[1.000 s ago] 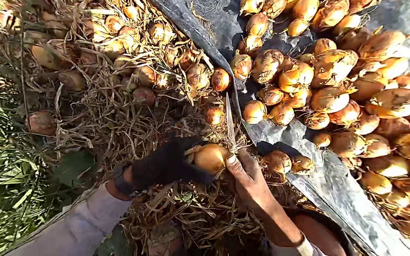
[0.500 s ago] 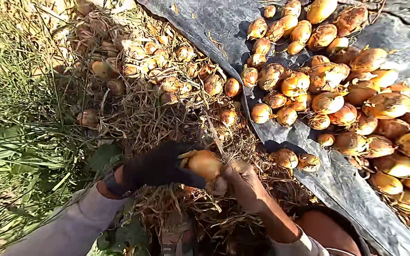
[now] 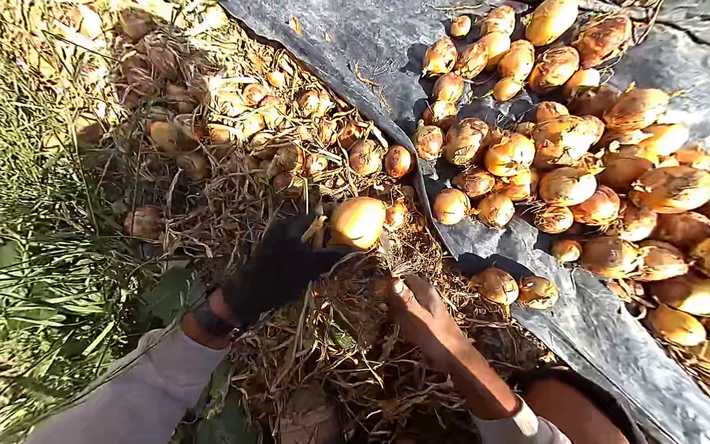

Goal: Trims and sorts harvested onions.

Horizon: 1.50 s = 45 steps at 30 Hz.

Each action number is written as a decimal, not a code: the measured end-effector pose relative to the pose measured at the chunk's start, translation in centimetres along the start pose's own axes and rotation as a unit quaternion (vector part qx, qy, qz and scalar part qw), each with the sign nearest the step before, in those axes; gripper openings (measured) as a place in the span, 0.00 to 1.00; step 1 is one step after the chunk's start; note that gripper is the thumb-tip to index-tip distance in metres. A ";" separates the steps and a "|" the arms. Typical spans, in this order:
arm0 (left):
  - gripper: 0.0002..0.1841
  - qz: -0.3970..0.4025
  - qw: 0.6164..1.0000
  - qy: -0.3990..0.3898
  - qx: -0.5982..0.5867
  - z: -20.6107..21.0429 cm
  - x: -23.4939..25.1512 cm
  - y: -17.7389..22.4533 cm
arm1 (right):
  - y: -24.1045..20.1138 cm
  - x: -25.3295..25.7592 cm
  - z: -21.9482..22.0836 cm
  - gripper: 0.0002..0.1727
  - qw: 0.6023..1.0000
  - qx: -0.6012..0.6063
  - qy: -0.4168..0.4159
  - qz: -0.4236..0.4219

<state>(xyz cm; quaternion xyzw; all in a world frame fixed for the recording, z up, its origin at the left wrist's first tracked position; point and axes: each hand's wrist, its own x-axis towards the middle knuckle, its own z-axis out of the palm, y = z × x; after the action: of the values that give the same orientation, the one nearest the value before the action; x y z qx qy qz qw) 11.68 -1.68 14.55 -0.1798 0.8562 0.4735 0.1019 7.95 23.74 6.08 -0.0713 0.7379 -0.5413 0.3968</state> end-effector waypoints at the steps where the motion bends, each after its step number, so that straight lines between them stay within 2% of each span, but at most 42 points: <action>1: 0.26 0.023 0.998 -0.053 -0.004 0.9 0.0 0.1 | 0.0 0.5 -0.4 0.41 1.000 -0.012 0.000 0.017; 2: 0.24 0.032 0.994 -0.108 -0.008 2.0 0.1 0.0 | -0.1 0.9 -0.4 0.44 1.000 -0.003 0.013 0.021; 4: 0.13 0.061 0.978 -0.194 0.043 4.0 0.5 -1.2 | 0.0 1.3 0.1 0.41 0.998 0.026 0.048 0.008; 6: 0.15 0.087 0.955 -0.241 0.151 5.5 1.5 -2.4 | 0.4 1.9 0.0 0.33 0.997 -0.021 0.064 -0.034; 7: 0.13 0.115 0.947 -0.231 0.190 6.0 2.1 -2.7 | 0.4 2.2 -0.5 0.32 0.994 -0.065 0.069 -0.056; 9: 0.07 0.173 0.947 -0.144 0.230 6.4 4.1 -3.1 | -0.5 2.8 -2.3 0.33 0.971 -0.186 0.100 -0.114; 10: 0.09 0.169 0.951 -0.105 0.236 6.3 5.5 -2.9 | -1.3 3.2 -3.5 0.34 0.954 -0.225 0.126 -0.156; 12: 0.12 0.095 0.959 -0.052 0.262 6.3 9.3 -2.3 | -3.9 3.3 -6.3 0.30 0.951 -0.173 0.146 -0.211; 14: 0.12 0.085 0.961 0.005 0.263 6.1 13.1 -3.1 | -6.7 2.7 -9.0 0.25 0.956 -0.075 0.181 -0.217; 16: 0.15 0.106 0.954 -0.006 0.280 6.0 15.1 -2.7 | -8.0 2.4 -11.1 0.28 0.949 -0.032 0.240 -0.203; 17: 0.21 0.096 0.953 -0.035 0.285 6.5 15.6 -1.8 | -7.9 2.4 -11.8 0.30 0.946 -0.024 0.257 -0.198; 20: 0.43 -0.015 0.941 -0.129 0.314 10.1 16.0 -0.7 | -6.6 3.1 -12.4 0.29 0.942 -0.016 0.283 -0.181; 22: 0.48 -0.039 0.936 -0.147 0.317 12.0 15.8 -1.5 | -5.9 3.3 -13.0 0.28 0.941 -0.018 0.295 -0.163; 23: 0.47 -0.028 0.944 -0.147 0.293 12.2 15.5 -2.1 | -5.5 3.1 -13.2 0.28 0.942 -0.022 0.299 -0.148; 24: 0.43 -0.003 0.959 -0.145 0.242 12.0 15.0 -2.5 | -5.1 3.1 -13.2 0.28 0.944 -0.033 0.300 -0.133; 26: 0.38 0.038 0.984 -0.163 0.061 10.5 13.3 -2.4 | -3.9 3.0 -12.4 0.31 0.953 -0.068 0.277 -0.099; 28: 0.40 0.024 0.976 -0.204 -0.077 8.8 10.6 -0.8 | -2.3 2.9 -10.7 0.38 0.967 -0.117 0.218 -0.063; 31: 0.41 0.053 0.957 -0.247 -0.141 7.4 7.6 0.3 | -1.4 2.5 -7.7 0.42 0.973 -0.171 0.139 -0.062; 33: 0.40 0.071 0.941 -0.279 -0.177 6.8 6.5 0.7 | -1.9 2.2 -6.5 0.37 0.980 -0.137 0.096 -0.103; 36: 0.33 0.064 0.946 -0.276 -0.158 6.0 5.2 1.4 | -2.6 1.9 -5.2 0.30 0.985 -0.070 0.068 -0.143; 38: 0.32 0.107 0.975 -0.196 -0.015 5.6 4.5 1.5 | -2.9 1.5 -4.7 0.29 0.988 -0.060 0.050 -0.133; 40: 0.35 0.120 0.982 -0.097 0.107 5.0 4.1 1.4 | -2.8 1.3 -4.3 0.30 0.988 -0.062 0.048 -0.132; 42: 0.26 0.054 0.994 -0.029 0.094 4.4 3.7 1.1 | -3.1 1.0 -4.1 0.31 0.991 -0.011 0.039 -0.127; 44: 0.14 -0.024 0.999 -0.028 0.024 3.3 3.2 0.9 | -3.5 0.9 -4.0 0.31 0.991 0.034 0.044 -0.119; 45: 0.13 -0.036 0.998 -0.043 -0.005 2.8 2.8 0.5 | -3.4 1.0 -4.0 0.31 0.991 0.041 0.050 -0.117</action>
<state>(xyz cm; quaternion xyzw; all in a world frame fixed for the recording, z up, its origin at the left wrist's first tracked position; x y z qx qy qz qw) 8.92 0.32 12.51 -0.1909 0.8418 0.4806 0.1546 3.51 24.79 8.90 -0.1140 0.7206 -0.6165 0.2960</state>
